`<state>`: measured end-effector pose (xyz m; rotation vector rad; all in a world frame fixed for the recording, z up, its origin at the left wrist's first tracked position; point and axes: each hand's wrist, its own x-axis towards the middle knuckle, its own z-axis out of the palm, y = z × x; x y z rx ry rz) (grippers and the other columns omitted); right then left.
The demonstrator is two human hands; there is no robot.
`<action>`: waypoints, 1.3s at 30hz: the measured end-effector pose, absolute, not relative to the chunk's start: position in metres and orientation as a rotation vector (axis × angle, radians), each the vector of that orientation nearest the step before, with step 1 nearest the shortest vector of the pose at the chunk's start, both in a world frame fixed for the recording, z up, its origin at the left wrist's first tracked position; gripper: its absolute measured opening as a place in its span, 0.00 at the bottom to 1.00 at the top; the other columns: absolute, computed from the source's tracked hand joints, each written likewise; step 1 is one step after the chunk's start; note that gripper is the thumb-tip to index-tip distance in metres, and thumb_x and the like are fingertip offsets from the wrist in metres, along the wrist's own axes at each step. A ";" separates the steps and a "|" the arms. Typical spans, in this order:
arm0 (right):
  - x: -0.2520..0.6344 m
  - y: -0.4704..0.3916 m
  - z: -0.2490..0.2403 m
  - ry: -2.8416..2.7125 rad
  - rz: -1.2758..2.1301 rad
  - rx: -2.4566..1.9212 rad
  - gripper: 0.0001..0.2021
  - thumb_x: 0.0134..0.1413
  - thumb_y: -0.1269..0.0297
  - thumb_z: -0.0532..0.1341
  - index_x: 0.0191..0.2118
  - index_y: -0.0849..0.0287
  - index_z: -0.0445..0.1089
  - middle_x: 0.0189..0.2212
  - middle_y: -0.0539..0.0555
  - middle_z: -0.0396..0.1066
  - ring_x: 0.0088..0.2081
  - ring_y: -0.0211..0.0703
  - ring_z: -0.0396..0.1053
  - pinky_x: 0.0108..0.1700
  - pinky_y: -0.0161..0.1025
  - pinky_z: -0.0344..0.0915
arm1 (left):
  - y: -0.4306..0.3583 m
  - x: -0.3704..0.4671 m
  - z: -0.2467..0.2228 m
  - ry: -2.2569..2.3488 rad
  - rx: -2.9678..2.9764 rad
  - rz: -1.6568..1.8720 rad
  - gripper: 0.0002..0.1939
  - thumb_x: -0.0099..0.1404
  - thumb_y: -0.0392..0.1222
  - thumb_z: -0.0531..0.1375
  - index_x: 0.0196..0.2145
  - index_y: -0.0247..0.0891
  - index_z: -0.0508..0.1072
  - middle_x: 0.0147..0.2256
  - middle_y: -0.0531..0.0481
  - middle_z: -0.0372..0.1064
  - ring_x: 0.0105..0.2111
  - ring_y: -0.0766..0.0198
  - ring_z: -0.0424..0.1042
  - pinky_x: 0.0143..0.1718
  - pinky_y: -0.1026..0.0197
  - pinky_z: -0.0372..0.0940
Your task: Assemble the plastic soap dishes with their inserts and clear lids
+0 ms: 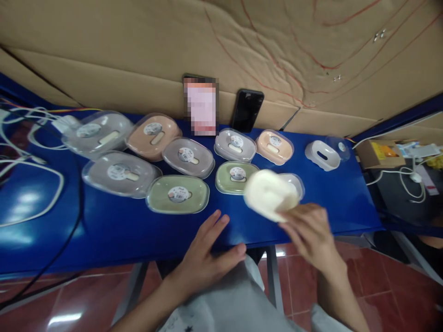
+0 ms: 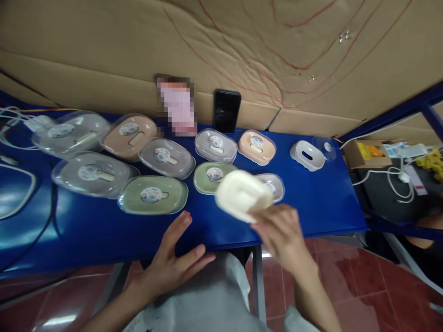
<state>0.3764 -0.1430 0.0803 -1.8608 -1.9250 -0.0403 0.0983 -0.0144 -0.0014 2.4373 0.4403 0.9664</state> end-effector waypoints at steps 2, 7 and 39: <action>0.347 -0.140 0.082 -2.125 0.120 -1.706 0.13 0.70 0.71 0.65 0.56 0.56 0.78 0.46 0.54 0.82 0.48 0.46 0.76 0.55 0.48 0.69 | -0.011 0.102 0.002 0.331 2.496 0.917 0.20 0.74 0.34 0.66 0.61 0.45 0.74 0.73 0.44 0.57 0.76 0.46 0.52 0.76 0.41 0.54; 0.381 -0.124 0.067 -2.033 0.040 -1.626 0.14 0.73 0.68 0.62 0.60 0.53 0.75 0.50 0.54 0.81 0.53 0.46 0.76 0.55 0.48 0.73 | -0.003 0.101 -0.002 0.264 2.609 0.752 0.15 0.81 0.32 0.54 0.56 0.37 0.78 0.53 0.47 0.80 0.59 0.58 0.74 0.79 0.45 0.44; 0.301 -0.145 0.000 -2.031 0.011 -1.849 0.24 0.71 0.70 0.64 0.68 0.47 0.69 0.55 0.55 0.81 0.60 0.50 0.76 0.66 0.52 0.58 | -0.001 0.081 -0.019 0.400 2.716 0.571 0.20 0.79 0.34 0.57 0.65 0.41 0.72 0.66 0.44 0.71 0.71 0.50 0.64 0.70 0.47 0.64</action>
